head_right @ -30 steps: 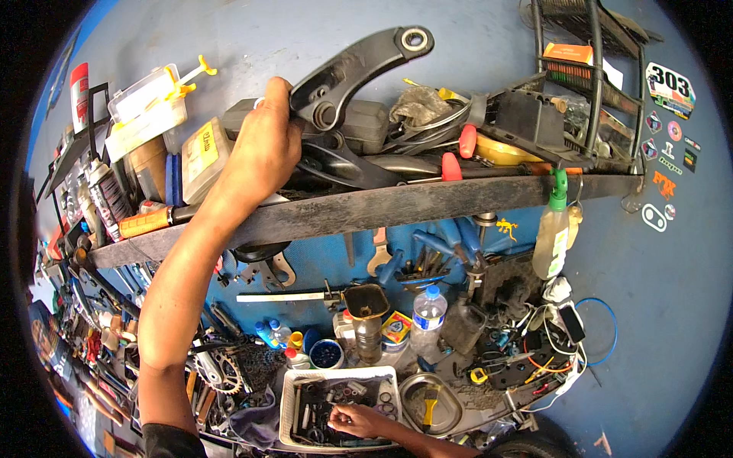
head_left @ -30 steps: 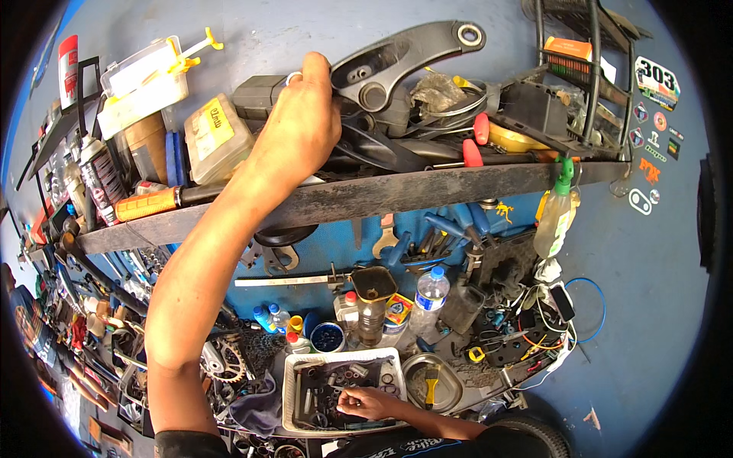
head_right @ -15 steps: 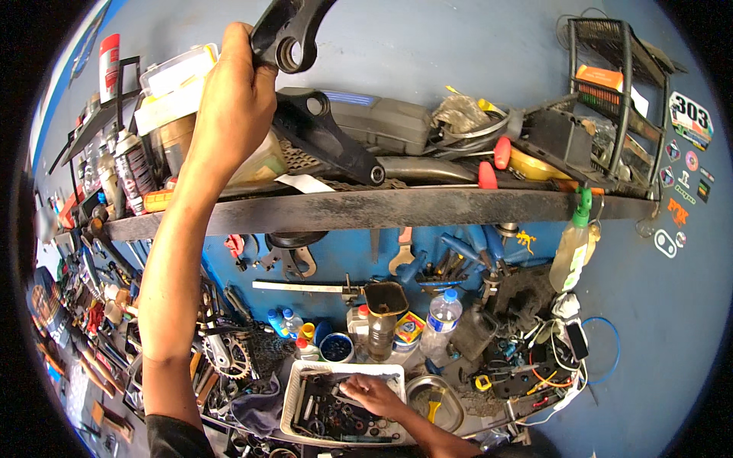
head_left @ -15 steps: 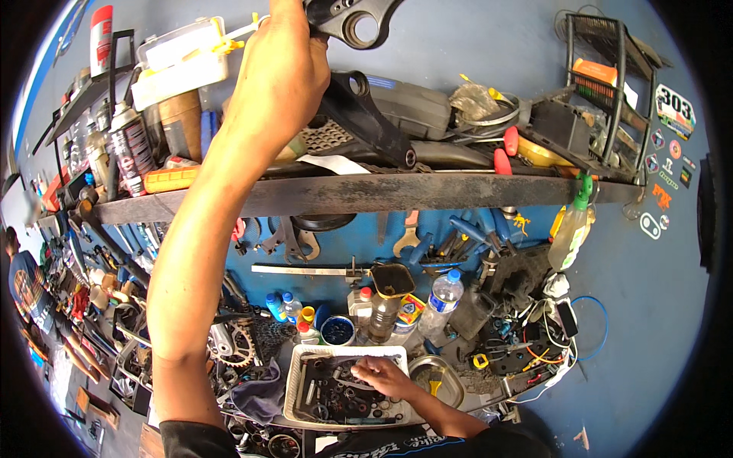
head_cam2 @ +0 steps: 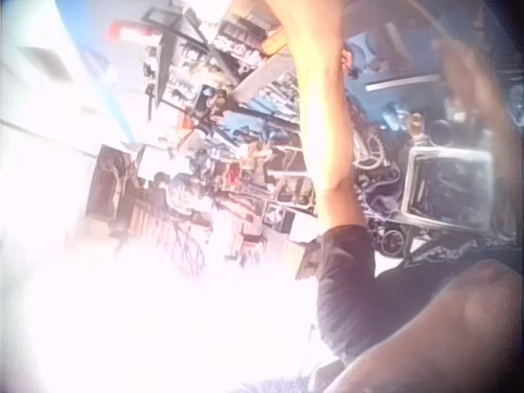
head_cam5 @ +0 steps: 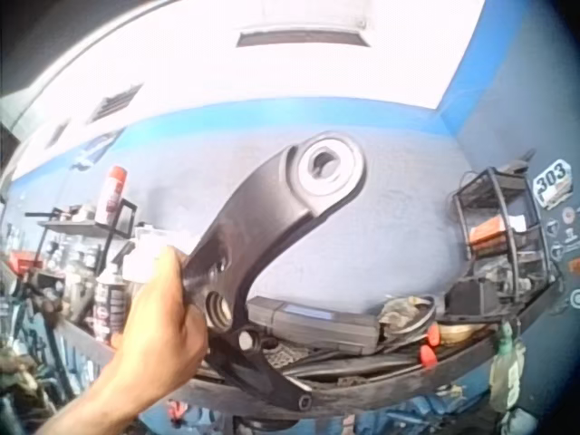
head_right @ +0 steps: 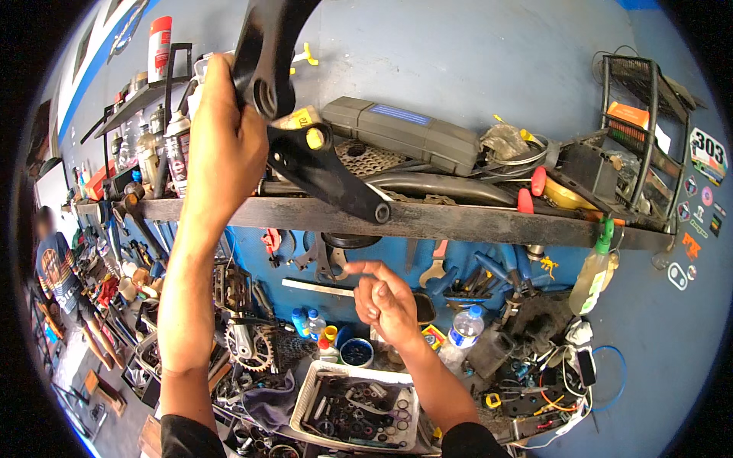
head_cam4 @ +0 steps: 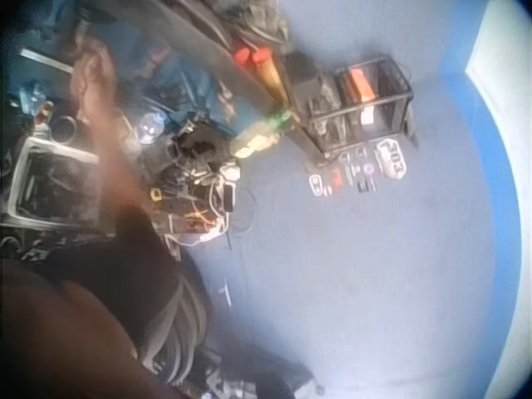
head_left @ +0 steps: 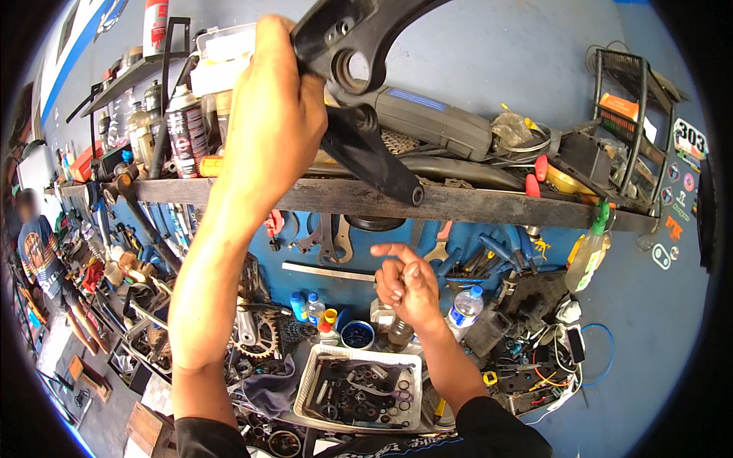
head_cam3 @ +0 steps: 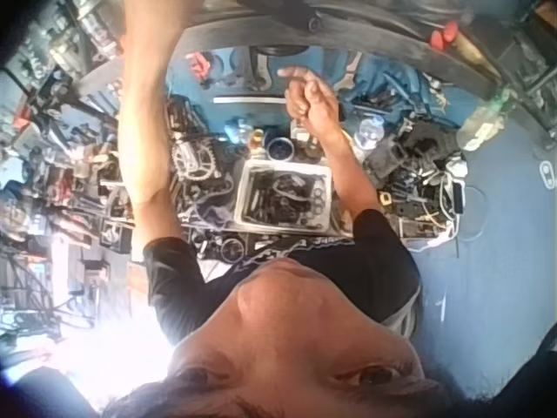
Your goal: The person handles small bicycle parts, applies lubricant, and wipes a brake lever with a cloth. They also use a screwdriver on a component and continue cleaning the brake lever.
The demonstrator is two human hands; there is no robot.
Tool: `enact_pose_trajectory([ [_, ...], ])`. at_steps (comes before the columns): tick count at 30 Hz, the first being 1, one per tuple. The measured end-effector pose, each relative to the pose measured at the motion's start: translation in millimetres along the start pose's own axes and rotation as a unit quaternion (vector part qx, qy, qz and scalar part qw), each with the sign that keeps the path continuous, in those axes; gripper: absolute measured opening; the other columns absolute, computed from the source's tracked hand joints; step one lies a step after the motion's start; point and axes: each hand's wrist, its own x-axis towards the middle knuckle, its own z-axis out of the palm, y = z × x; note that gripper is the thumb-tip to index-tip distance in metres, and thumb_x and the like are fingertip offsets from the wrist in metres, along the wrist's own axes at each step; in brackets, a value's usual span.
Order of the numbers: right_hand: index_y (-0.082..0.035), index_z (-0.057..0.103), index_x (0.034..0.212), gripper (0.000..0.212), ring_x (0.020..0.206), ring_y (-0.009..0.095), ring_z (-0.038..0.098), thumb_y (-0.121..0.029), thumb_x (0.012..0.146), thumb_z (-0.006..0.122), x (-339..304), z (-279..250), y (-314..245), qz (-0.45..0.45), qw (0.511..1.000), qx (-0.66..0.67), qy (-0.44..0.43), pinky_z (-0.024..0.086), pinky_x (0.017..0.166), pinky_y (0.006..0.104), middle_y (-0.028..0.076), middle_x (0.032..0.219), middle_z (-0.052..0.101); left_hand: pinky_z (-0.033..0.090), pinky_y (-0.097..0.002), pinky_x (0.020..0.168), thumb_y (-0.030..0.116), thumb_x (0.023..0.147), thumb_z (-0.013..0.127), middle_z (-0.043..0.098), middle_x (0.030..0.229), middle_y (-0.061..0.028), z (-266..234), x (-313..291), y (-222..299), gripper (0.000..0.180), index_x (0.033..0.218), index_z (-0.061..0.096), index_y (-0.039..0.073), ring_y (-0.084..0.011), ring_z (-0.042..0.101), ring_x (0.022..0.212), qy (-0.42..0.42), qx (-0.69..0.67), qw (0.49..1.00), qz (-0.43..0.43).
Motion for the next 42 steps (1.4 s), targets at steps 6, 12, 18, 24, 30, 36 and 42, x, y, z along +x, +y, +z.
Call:
enact_pose_trajectory([
  [6, 0.003, 0.054, 0.135, 0.084, 0.053, 0.007, 0.032, -0.071, 0.096, 0.054, 21.1, 9.3, -0.1, -0.004, 0.994, 0.108, 0.016, 0.028, 0.044, 0.0223, -0.005, 0.061, 0.034, 0.049, -0.0515, 0.07, -0.012, 0.085, 0.045, 0.057, 0.078, -0.0305, -9.7, -52.6, -6.8, 0.026, 0.109, 0.042, -0.002, -0.0566, 0.058, 0.081, -0.022, -0.113, 0.988, -0.102],
  [12, 0.003, 0.061, 0.118, 0.057, 0.054, 0.005, 0.039, -0.048, 0.097, 0.072, -6.7, 13.0, 5.3, 0.096, 0.994, -0.048, 0.001, 0.03, 0.048, 0.023, -0.003, 0.067, 0.049, 0.048, -0.0551, 0.083, -0.015, 0.079, 0.045, 0.061, 0.097, -0.034, -31.5, -100.9, 23.1, 0.038, 0.115, 0.043, -0.002, -0.0591, 0.058, 0.1, -0.133, -0.061, 0.974, -0.171],
  [18, -0.003, 0.067, 0.104, 0.029, 0.065, 0.006, 0.046, -0.031, 0.1, 0.072, -61.8, -7.8, 23.6, 0.126, 0.983, -0.131, 0.014, 0.037, 0.059, 0.0244, -0.006, 0.076, 0.056, 0.056, -0.0586, 0.071, -0.002, 0.085, 0.055, 0.057, 0.103, -0.0271, -48.9, -126.2, 55.3, 0.028, 0.11, 0.043, 0.002, -0.0515, 0.066, 0.081, -0.346, 0.099, 0.908, -0.214],
  [24, -0.004, 0.063, 0.126, 0.037, 0.078, 0.007, 0.056, -0.018, 0.094, 0.077, -116.6, -20.5, 33.0, 0.213, 0.959, -0.154, 0.109, 0.047, 0.071, 0.0263, -0.005, 0.094, 0.066, 0.06, -0.0515, 0.062, -0.002, 0.09, 0.051, 0.055, 0.101, -0.0215, -49.1, -161.0, 47.6, 0.015, 0.102, 0.044, 0.003, -0.0444, 0.067, 0.078, -0.372, 0.161, 0.898, -0.169],
  [30, -0.001, 0.071, 0.105, 0.019, 0.078, 0.007, 0.055, -0.013, 0.092, 0.077, -157.3, -31.1, 30.8, 0.209, 0.928, -0.275, 0.14, 0.047, 0.07, 0.027, -0.003, 0.087, 0.067, 0.058, -0.0469, 0.057, -0.002, 0.088, 0.055, 0.054, 0.1, -0.0168, -49.5, -199.7, 43.9, 0.019, 0.105, 0.05, 0.003, -0.0384, 0.067, 0.074, -0.358, 0.132, 0.907, -0.179],
  [36, 0.0, 0.069, 0.092, 0.031, 0.073, 0.007, 0.053, -0.029, 0.096, 0.075, -179.0, -52.6, 40.0, 0.226, 0.905, -0.342, 0.112, 0.043, 0.066, 0.0263, 0.001, 0.076, 0.064, 0.054, -0.046, 0.061, -0.003, 0.081, 0.063, 0.054, 0.103, -0.0159, -52.1, -236.8, 46.1, 0.028, 0.106, 0.051, 0.001, -0.0376, 0.065, 0.075, -0.322, 0.09, 0.919, -0.207],
  [42, -0.002, 0.065, 0.084, 0.037, 0.066, 0.008, 0.051, -0.035, 0.096, 0.075, -171.0, -45.3, 38.4, 0.233, 0.891, -0.375, 0.103, 0.041, 0.061, 0.0286, 0.0, 0.069, 0.06, 0.053, -0.045, 0.061, -0.009, 0.078, 0.063, 0.054, 0.102, -0.0155, -48.1, -268.2, 44.1, 0.032, 0.106, 0.048, 0.0, -0.0384, 0.063, 0.079, -0.294, 0.062, 0.921, -0.247],
])
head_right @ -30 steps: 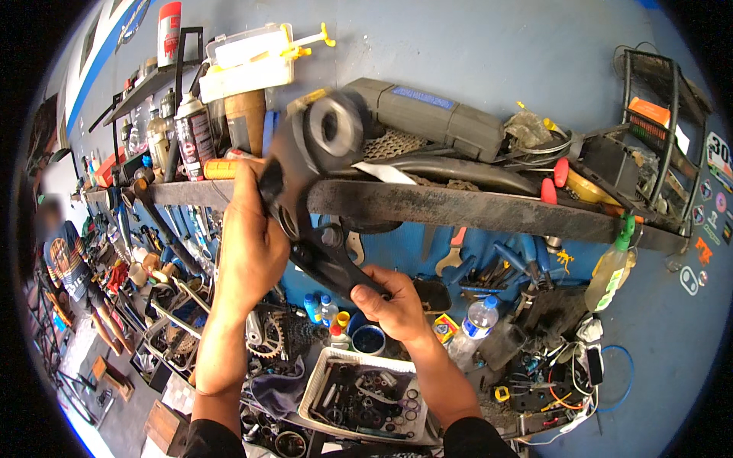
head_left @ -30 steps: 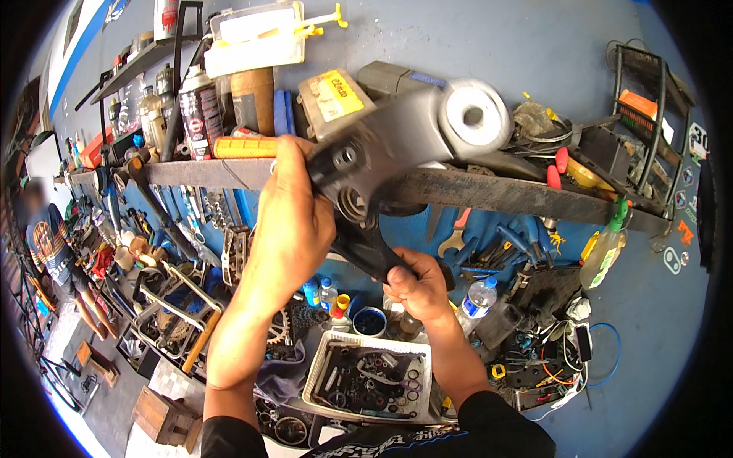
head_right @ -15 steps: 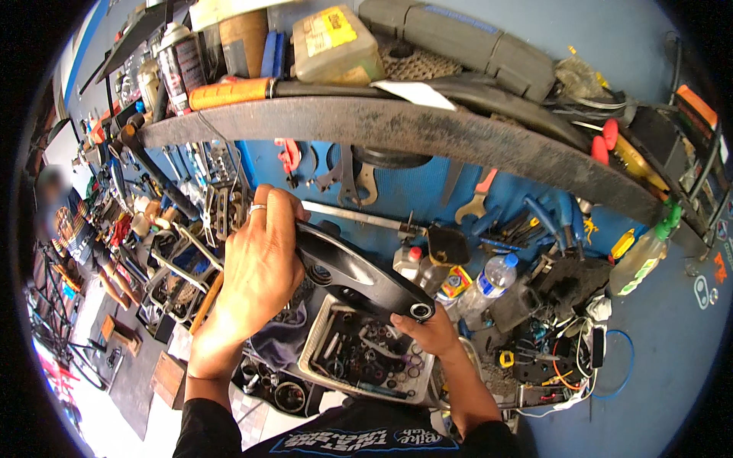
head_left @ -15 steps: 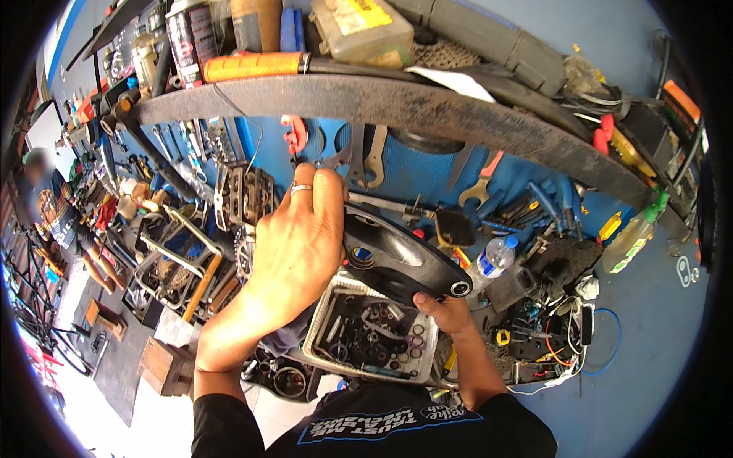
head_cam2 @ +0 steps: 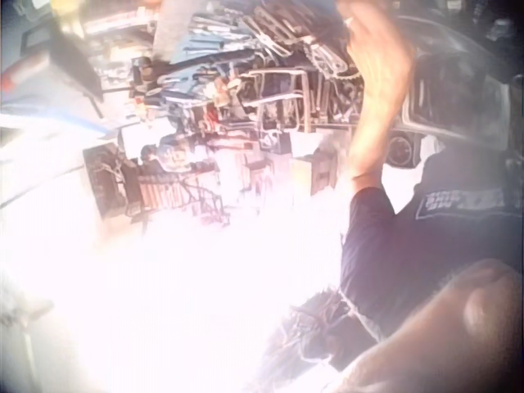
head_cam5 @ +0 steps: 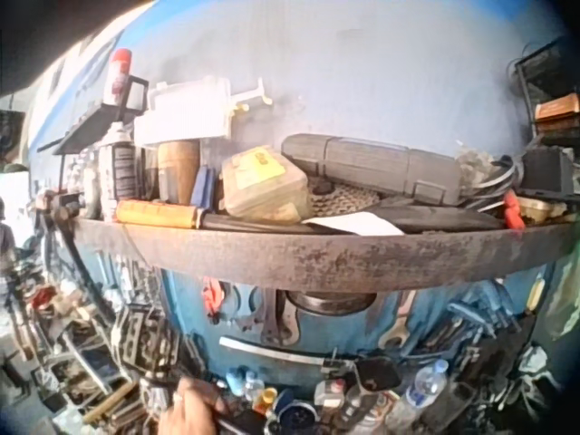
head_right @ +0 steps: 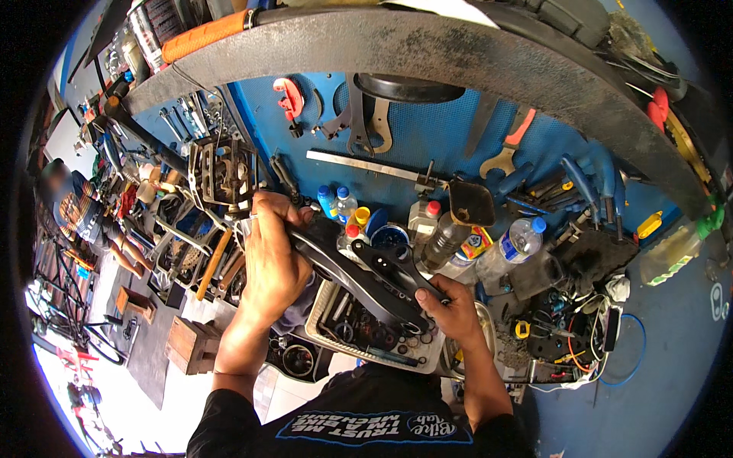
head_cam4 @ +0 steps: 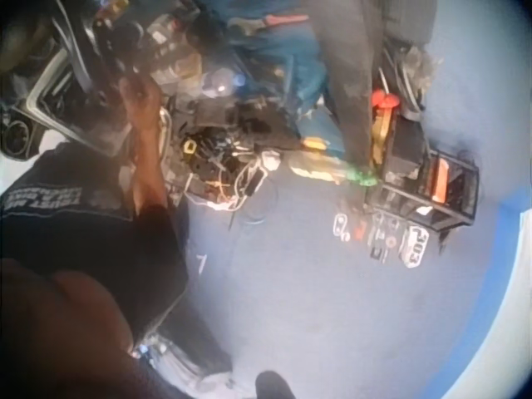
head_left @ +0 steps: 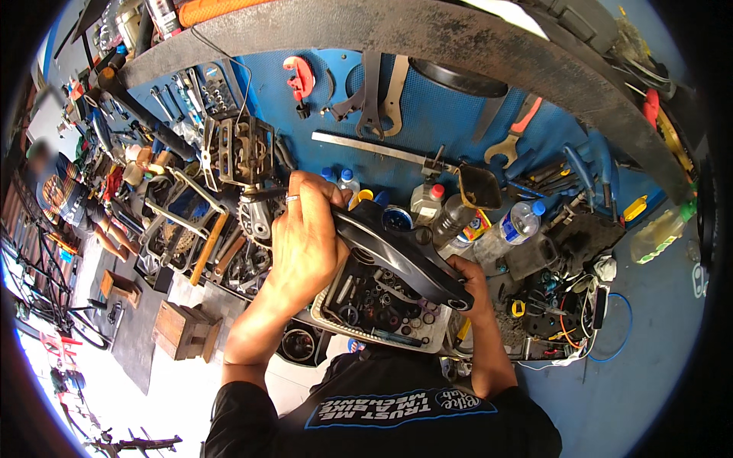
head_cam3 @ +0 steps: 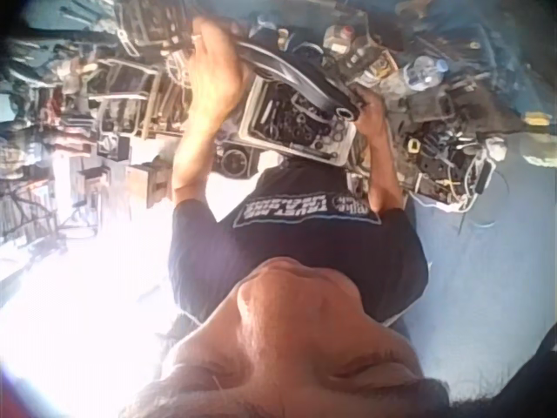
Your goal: The person handles small bicycle parts, applies lubricant, and wipes a brake lever with a cloth. They also use a screwdriver on a component and continue cleaning the brake lever.
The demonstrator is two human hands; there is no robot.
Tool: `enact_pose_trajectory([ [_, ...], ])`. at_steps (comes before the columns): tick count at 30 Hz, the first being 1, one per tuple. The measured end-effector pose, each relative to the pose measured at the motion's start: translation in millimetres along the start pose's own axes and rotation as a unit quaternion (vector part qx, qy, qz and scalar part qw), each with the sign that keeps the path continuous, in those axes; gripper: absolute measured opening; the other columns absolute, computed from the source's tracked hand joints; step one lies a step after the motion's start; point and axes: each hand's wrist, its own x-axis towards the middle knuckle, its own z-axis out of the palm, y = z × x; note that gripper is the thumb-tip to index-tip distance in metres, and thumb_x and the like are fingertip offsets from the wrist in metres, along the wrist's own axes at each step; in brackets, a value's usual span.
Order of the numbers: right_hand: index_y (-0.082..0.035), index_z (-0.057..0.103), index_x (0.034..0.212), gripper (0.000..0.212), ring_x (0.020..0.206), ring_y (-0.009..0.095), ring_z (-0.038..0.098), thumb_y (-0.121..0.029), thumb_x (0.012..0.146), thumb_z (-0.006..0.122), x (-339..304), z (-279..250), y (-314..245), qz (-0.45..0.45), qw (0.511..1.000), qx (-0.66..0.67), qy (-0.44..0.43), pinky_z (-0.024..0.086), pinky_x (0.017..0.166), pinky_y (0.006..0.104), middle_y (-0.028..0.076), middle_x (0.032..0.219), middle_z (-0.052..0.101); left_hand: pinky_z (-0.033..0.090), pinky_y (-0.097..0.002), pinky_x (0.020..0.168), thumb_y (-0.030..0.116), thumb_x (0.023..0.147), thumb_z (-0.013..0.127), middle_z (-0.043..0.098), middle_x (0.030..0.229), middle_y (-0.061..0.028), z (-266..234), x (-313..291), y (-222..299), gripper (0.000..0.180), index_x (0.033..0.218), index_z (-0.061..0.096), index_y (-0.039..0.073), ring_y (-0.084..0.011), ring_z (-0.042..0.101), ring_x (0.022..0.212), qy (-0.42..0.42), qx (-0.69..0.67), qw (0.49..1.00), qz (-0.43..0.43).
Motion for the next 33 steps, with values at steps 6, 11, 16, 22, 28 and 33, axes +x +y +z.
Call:
enact_pose_trajectory([
  [6, -0.002, 0.065, 0.084, 0.038, 0.066, 0.008, 0.05, -0.036, 0.097, 0.074, 0.1, 9.0, 6.6, 0.076, 0.997, 0.009, -0.018, 0.04, 0.06, 0.0288, 0.0, 0.07, 0.06, 0.048, -0.0531, 0.075, -0.016, 0.077, 0.044, 0.057, 0.091, -0.0254, 30.9, -65.2, -15.7, 0.033, 0.106, 0.045, -0.001, -0.0509, 0.058, 0.087, -0.055, -0.146, 0.971, -0.183],
  [11, 0.0, 0.066, 0.088, 0.041, 0.067, 0.009, 0.05, -0.039, 0.097, 0.074, -3.9, 29.3, 43.7, 0.135, 0.989, -0.024, -0.049, 0.041, 0.06, 0.0299, 0.001, 0.071, 0.06, 0.048, -0.0405, 0.075, -0.013, 0.072, 0.04, 0.056, 0.083, -0.0226, 62.2, -192.0, -42.6, 0.039, 0.108, 0.047, -0.002, -0.0369, 0.058, 0.078, -0.083, -0.263, 0.903, -0.328],
  [16, -0.002, 0.069, 0.092, 0.044, 0.069, 0.014, 0.059, -0.045, 0.1, 0.068, -12.6, 60.6, 75.5, 0.173, 0.977, -0.047, -0.112, 0.047, 0.064, 0.0337, 0.006, 0.073, 0.064, 0.049, -0.0315, 0.082, -0.01, 0.079, 0.048, 0.064, 0.099, -0.0108, 30.5, -264.7, -41.2, 0.046, 0.124, 0.053, -0.002, -0.0172, 0.058, 0.091, -0.11, -0.287, 0.79, -0.53],
  [22, -0.001, 0.07, 0.098, 0.042, 0.07, 0.025, 0.065, -0.043, 0.1, 0.068, 7.5, 112.1, 67.8, 0.074, 0.977, -0.047, -0.192, 0.05, 0.066, 0.0396, 0.014, 0.077, 0.068, 0.048, -0.0316, 0.078, -0.008, 0.079, 0.059, 0.064, 0.094, -0.0114, 4.1, -302.0, -42.6, 0.037, 0.116, 0.055, -0.001, -0.0158, 0.058, 0.088, -0.023, -0.203, 0.815, -0.543],
  [28, 0.0, 0.071, 0.106, 0.06, 0.081, 0.041, 0.071, -0.058, 0.097, 0.062, 78.4, 173.8, 76.1, -0.052, 0.935, -0.147, -0.319, 0.053, 0.073, 0.0492, 0.024, 0.086, 0.072, 0.049, -0.0505, 0.074, 0.0, 0.082, 0.063, 0.063, 0.09, -0.0256, -24.1, -307.9, -48.9, 0.028, 0.106, 0.049, 0.001, -0.0491, 0.062, 0.085, -0.023, -0.018, 0.857, -0.514],
  [33, -0.001, 0.076, 0.108, 0.066, 0.089, 0.036, 0.074, -0.062, 0.083, 0.074, 138.5, 212.7, 78.8, -0.002, 0.845, -0.191, -0.499, 0.056, 0.08, 0.0449, 0.025, 0.094, 0.075, 0.047, -0.0534, 0.074, -0.002, 0.081, 0.06, 0.063, 0.091, -0.0269, -40.7, -308.5, -47.3, 0.027, 0.104, 0.047, 0.0, -0.0505, 0.061, 0.088, -0.025, 0.04, 0.863, -0.504],
])
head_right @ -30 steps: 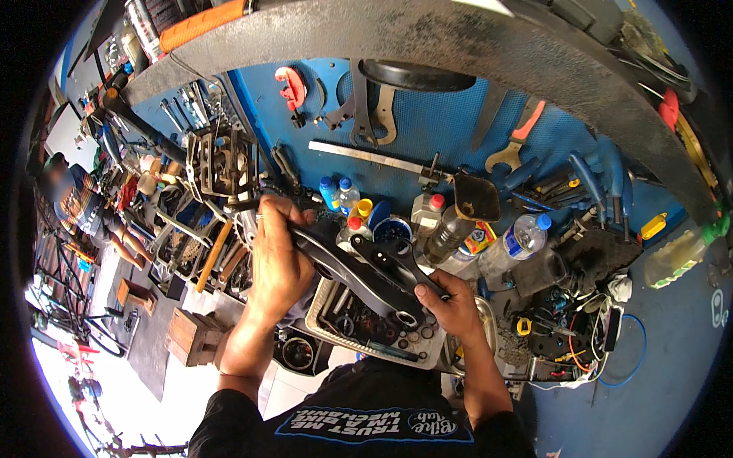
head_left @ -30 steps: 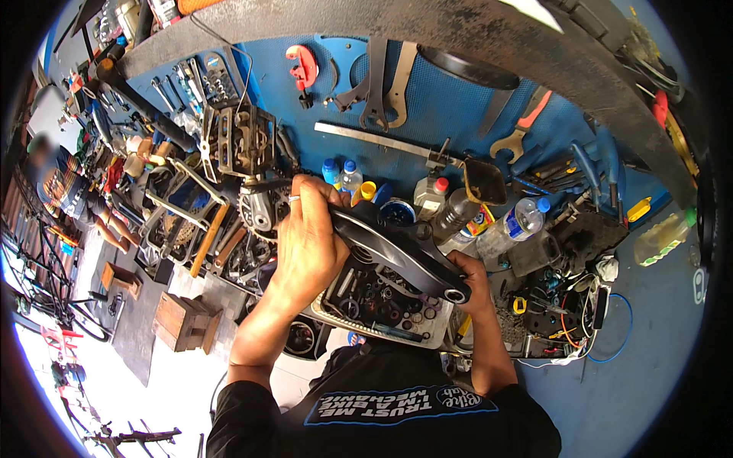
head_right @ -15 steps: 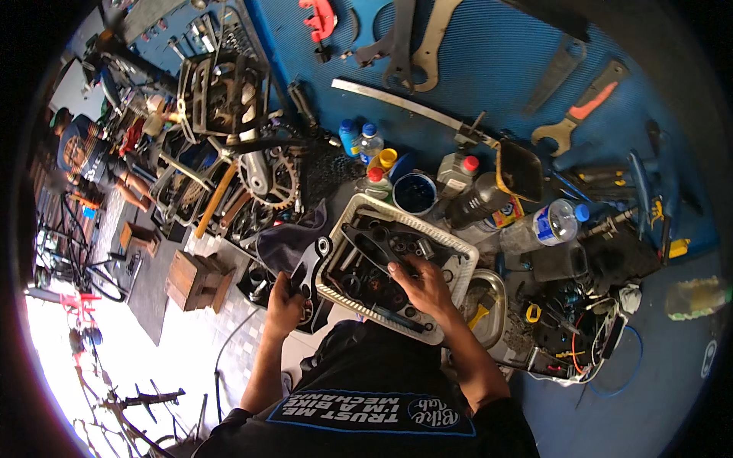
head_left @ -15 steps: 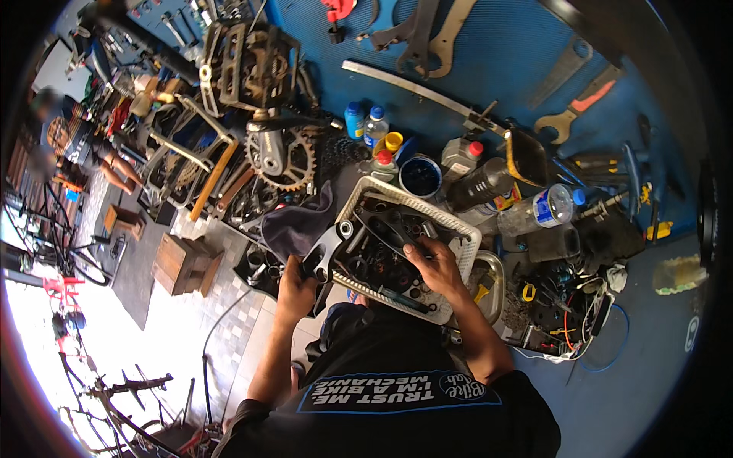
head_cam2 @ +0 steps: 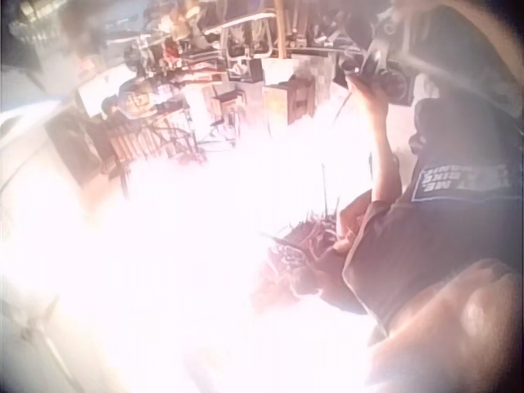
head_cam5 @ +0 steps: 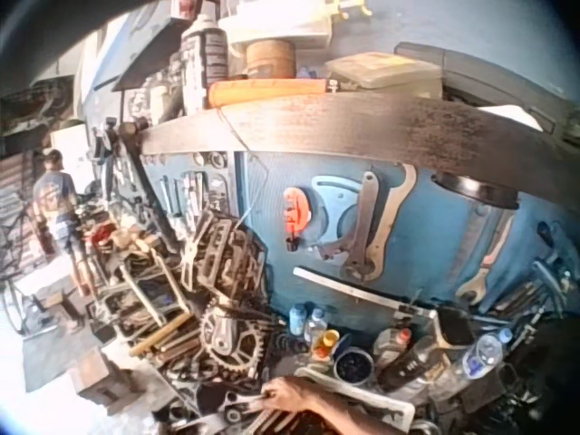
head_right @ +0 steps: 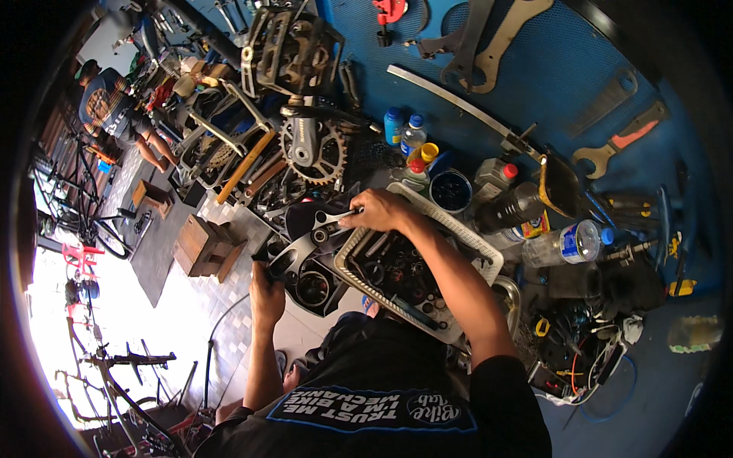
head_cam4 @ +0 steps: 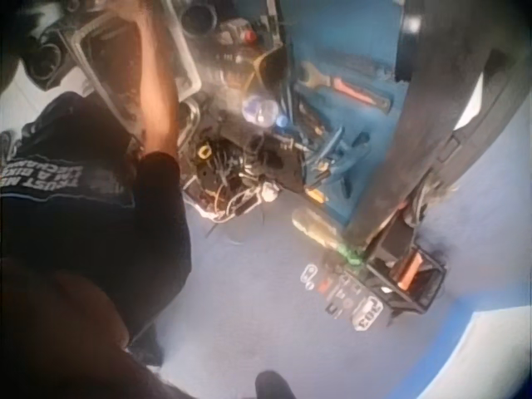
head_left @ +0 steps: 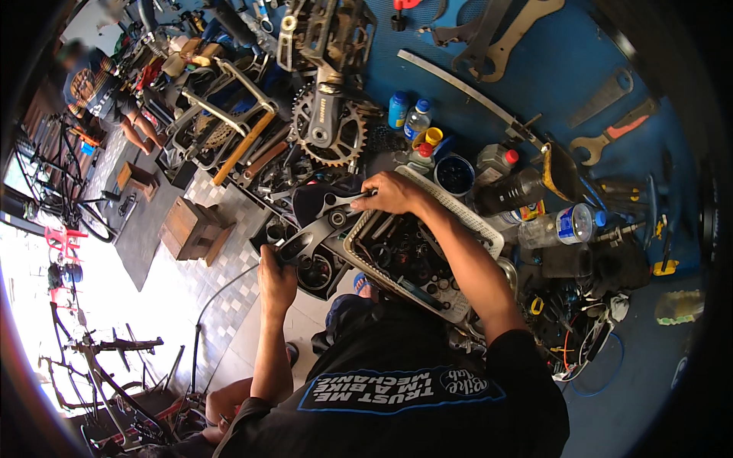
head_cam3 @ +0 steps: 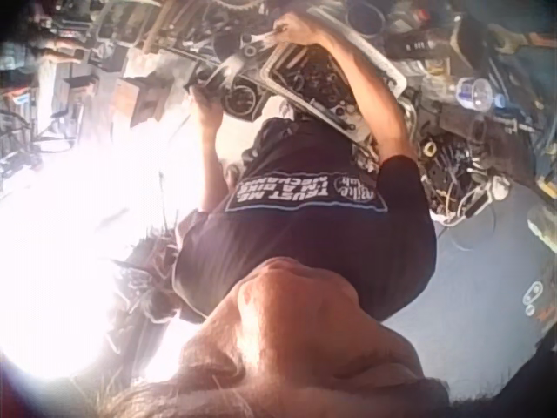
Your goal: The person handles small bicycle parts, applies lubricant, and wipes a brake lever with a cloth. They also use a screwdriver on a component and continue cleaning the brake lever.
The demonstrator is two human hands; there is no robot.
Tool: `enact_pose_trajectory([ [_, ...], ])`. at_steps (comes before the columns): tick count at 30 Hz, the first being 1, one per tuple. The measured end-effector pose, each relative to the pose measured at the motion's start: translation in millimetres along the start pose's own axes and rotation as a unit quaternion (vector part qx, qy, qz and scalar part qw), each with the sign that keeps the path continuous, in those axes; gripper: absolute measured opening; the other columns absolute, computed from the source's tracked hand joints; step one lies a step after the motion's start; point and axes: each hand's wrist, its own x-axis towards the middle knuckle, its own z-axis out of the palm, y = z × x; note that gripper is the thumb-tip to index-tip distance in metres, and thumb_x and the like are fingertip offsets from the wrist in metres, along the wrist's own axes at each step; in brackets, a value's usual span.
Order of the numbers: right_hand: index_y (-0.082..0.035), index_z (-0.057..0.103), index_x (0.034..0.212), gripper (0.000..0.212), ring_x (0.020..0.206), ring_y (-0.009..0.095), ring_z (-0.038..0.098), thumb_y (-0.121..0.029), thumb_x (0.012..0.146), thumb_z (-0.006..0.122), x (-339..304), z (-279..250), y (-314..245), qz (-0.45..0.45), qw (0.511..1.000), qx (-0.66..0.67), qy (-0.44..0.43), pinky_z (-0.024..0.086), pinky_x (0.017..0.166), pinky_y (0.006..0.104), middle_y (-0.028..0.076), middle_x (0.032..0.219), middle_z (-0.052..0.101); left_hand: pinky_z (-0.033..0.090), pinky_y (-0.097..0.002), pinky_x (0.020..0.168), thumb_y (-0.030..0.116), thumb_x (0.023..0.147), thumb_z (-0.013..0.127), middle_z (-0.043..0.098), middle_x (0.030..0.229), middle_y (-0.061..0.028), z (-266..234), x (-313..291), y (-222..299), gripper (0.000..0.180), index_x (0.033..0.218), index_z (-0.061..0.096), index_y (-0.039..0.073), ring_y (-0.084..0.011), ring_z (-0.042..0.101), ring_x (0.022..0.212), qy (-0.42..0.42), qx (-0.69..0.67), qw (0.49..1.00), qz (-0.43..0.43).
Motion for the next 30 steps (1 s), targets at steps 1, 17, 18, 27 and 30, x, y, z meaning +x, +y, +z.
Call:
enact_pose_trajectory([
  [1, -0.001, 0.076, 0.111, 0.07, 0.092, 0.035, 0.075, -0.064, 0.08, 0.076, 10.2, -5.4, -0.7, 0.014, 0.999, -0.006, -0.036, 0.056, 0.083, 0.0438, 0.025, 0.099, 0.075, 0.047, -0.0535, 0.075, -0.002, 0.081, 0.059, 0.062, 0.092, -0.0272, -1.5, -2.0, -4.1, 0.027, 0.104, 0.047, 0.0, -0.0507, 0.061, 0.088, 0.004, -0.003, 1.0, -0.003],
  [17, -0.011, 0.073, 0.119, 0.061, 0.103, 0.036, 0.074, -0.058, 0.081, 0.077, 38.7, -5.7, 11.3, 0.104, 0.963, -0.232, 0.09, 0.058, 0.09, 0.0469, 0.018, 0.106, 0.077, 0.048, -0.0559, 0.08, -0.007, 0.079, 0.057, 0.06, 0.102, -0.0283, 0.6, 11.0, 13.5, 0.036, 0.112, 0.047, 0.001, -0.0514, 0.06, 0.099, -0.006, 0.049, 0.997, 0.055],
  [18, -0.009, 0.071, 0.119, 0.054, 0.101, 0.038, 0.073, -0.05, 0.084, 0.077, 33.3, -1.9, 13.9, 0.084, 0.964, -0.22, 0.125, 0.058, 0.087, 0.0474, 0.02, 0.103, 0.077, 0.048, -0.0558, 0.08, -0.006, 0.079, 0.057, 0.061, 0.1, -0.0285, 3.5, 12.4, 13.4, 0.035, 0.112, 0.047, 0.001, -0.0517, 0.06, 0.098, -0.01, 0.044, 0.997, 0.058],
  [27, -0.005, 0.07, 0.094, 0.05, 0.071, 0.005, 0.046, -0.054, 0.102, 0.062, -63.8, 61.0, -22.5, -0.058, 0.958, 0.273, 0.069, 0.038, 0.064, 0.0258, -0.006, 0.069, 0.051, 0.048, -0.0564, 0.077, -0.001, 0.085, 0.059, 0.064, 0.095, -0.0319, 42.0, -14.6, 10.1, 0.031, 0.112, 0.044, -0.001, -0.0535, 0.061, 0.093, -0.03, -0.048, 0.998, -0.039],
  [30, -0.004, 0.072, 0.091, 0.046, 0.069, 0.006, 0.048, -0.048, 0.101, 0.067, -76.8, 56.2, -45.3, -0.006, 0.956, 0.271, 0.113, 0.04, 0.064, 0.0263, -0.004, 0.067, 0.055, 0.047, -0.0563, 0.079, 0.0, 0.088, 0.06, 0.063, 0.095, -0.0318, 47.1, -29.0, 20.7, 0.03, 0.112, 0.043, -0.002, -0.0529, 0.061, 0.092, -0.065, -0.076, 0.993, -0.06],
])
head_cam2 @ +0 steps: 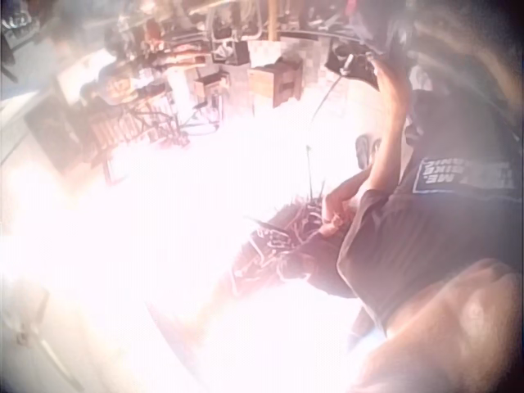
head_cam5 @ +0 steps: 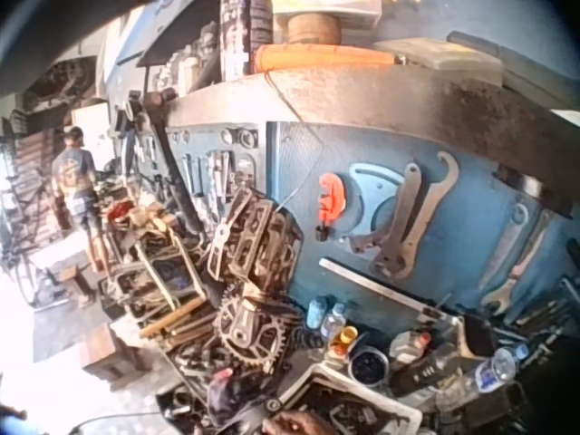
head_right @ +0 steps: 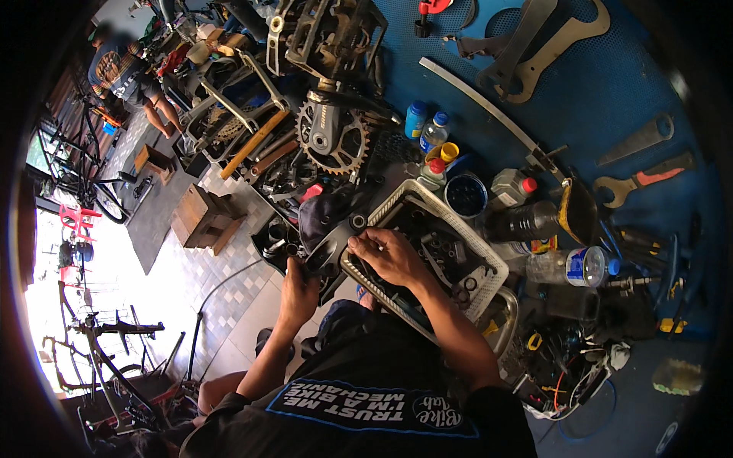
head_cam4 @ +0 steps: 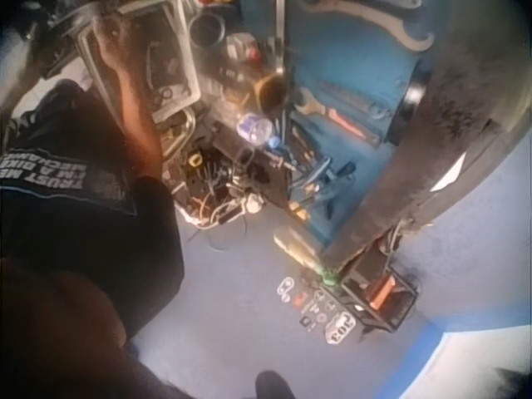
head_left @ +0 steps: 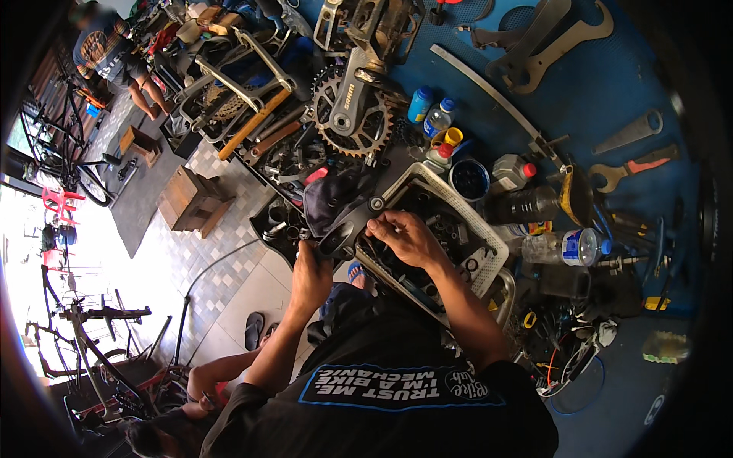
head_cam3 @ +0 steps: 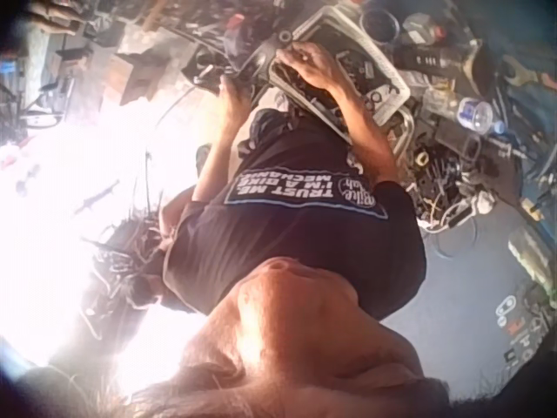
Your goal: The person handles small bicycle parts, applies lubricant, and wipes a brake lever with a cloth. They also use a screwdriver on a component and continue cleaning the brake lever.
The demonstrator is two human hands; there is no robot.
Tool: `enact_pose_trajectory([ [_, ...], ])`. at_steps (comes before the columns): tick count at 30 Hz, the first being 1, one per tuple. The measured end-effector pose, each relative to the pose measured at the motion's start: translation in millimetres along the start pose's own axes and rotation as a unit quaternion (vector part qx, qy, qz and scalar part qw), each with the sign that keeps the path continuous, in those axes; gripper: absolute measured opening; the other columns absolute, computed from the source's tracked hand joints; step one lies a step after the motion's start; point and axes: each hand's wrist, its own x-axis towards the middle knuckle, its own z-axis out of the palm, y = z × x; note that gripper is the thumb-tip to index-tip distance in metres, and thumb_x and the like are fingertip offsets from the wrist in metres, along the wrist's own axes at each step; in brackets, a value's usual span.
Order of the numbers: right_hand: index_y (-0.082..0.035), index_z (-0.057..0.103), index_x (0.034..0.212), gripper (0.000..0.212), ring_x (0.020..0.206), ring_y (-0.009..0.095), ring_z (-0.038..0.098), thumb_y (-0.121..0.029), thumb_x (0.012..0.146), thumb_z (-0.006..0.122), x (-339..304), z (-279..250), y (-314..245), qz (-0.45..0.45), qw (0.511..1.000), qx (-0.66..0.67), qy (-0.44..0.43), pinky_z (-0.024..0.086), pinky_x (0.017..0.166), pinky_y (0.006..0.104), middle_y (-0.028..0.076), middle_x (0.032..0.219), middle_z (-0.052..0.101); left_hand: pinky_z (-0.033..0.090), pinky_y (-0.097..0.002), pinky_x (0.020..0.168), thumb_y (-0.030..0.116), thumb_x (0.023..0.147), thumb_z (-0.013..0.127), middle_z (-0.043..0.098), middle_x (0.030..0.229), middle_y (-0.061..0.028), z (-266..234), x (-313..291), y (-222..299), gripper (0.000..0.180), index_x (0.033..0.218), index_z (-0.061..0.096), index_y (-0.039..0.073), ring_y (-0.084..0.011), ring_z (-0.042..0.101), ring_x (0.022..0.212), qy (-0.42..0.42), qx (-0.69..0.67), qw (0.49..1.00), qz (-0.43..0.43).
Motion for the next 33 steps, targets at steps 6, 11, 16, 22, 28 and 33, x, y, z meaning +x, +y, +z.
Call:
enact_pose_trajectory([
  [6, -0.004, 0.073, 0.086, 0.051, 0.057, 0.019, 0.059, -0.054, 0.095, 0.071, -2.6, 15.5, -3.0, 0.028, 0.992, -0.121, 0.018, 0.044, 0.055, 0.0374, 0.007, 0.064, 0.064, 0.046, -0.0523, 0.085, 0.002, 0.093, 0.063, 0.058, 0.103, -0.0305, 15.5, -23.4, -1.6, 0.036, 0.12, 0.04, -0.003, -0.051, 0.057, 0.098, -0.004, -0.003, 0.998, 0.063],
  [11, -0.004, 0.074, 0.1, 0.043, 0.069, 0.028, 0.069, -0.046, 0.099, 0.068, -0.2, 38.1, 6.3, -0.056, 0.998, 0.0, 0.036, 0.052, 0.066, 0.0406, 0.012, 0.078, 0.071, 0.049, -0.0476, 0.083, 0.012, 0.09, 0.076, 0.061, 0.104, -0.0266, 10.5, -26.6, 15.1, 0.052, 0.124, 0.041, -0.003, -0.0423, 0.063, 0.098, -0.116, 0.005, 0.991, 0.073],
  [16, -0.003, 0.071, 0.103, 0.048, 0.074, 0.03, 0.07, -0.05, 0.1, 0.064, -3.7, 26.1, -13.6, -0.066, 0.991, -0.049, -0.107, 0.055, 0.07, 0.0399, 0.015, 0.082, 0.072, 0.051, -0.0395, 0.097, 0.017, 0.083, 0.089, 0.065, 0.12, -0.0129, 0.6, -9.0, 21.6, 0.083, 0.146, 0.038, -0.002, -0.0228, 0.063, 0.112, -0.22, -0.291, 0.929, 0.062],
  [22, -0.005, 0.066, 0.108, 0.049, 0.065, 0.021, 0.063, -0.052, 0.094, 0.073, -0.2, 19.9, -43.8, -0.035, 0.976, -0.115, -0.182, 0.051, 0.063, 0.0365, 0.009, 0.071, 0.063, 0.055, -0.0315, 0.092, 0.001, 0.089, 0.075, 0.071, 0.114, -0.0088, -13.5, 8.6, 16.4, 0.051, 0.137, 0.06, -0.002, -0.0161, 0.068, 0.102, -0.279, -0.311, 0.908, 0.029],
  [28, -0.007, 0.056, 0.12, 0.031, 0.078, 0.022, 0.067, -0.006, 0.091, 0.066, -1.0, -46.4, -20.4, -0.09, 0.979, -0.182, 0.014, 0.054, 0.07, 0.036, 0.01, 0.086, 0.063, 0.055, -0.0303, 0.085, 0.005, 0.09, 0.072, 0.076, 0.099, -0.0101, -32.4, 11.7, -4.5, 0.032, 0.121, 0.071, -0.003, -0.0166, 0.071, 0.089, -0.159, -0.372, 0.91, -0.095],
  [33, -0.002, 0.056, 0.117, 0.026, 0.094, 0.026, 0.072, 0.005, 0.092, 0.057, -32.9, -89.2, 28.3, -0.048, 0.979, -0.175, 0.094, 0.058, 0.081, 0.0374, 0.014, 0.104, 0.069, 0.054, -0.0334, 0.086, 0.019, 0.099, 0.069, 0.075, 0.099, -0.0122, -37.2, 13.7, -4.2, 0.028, 0.116, 0.07, -0.004, -0.0198, 0.071, 0.091, -0.146, -0.39, 0.905, -0.084],
])
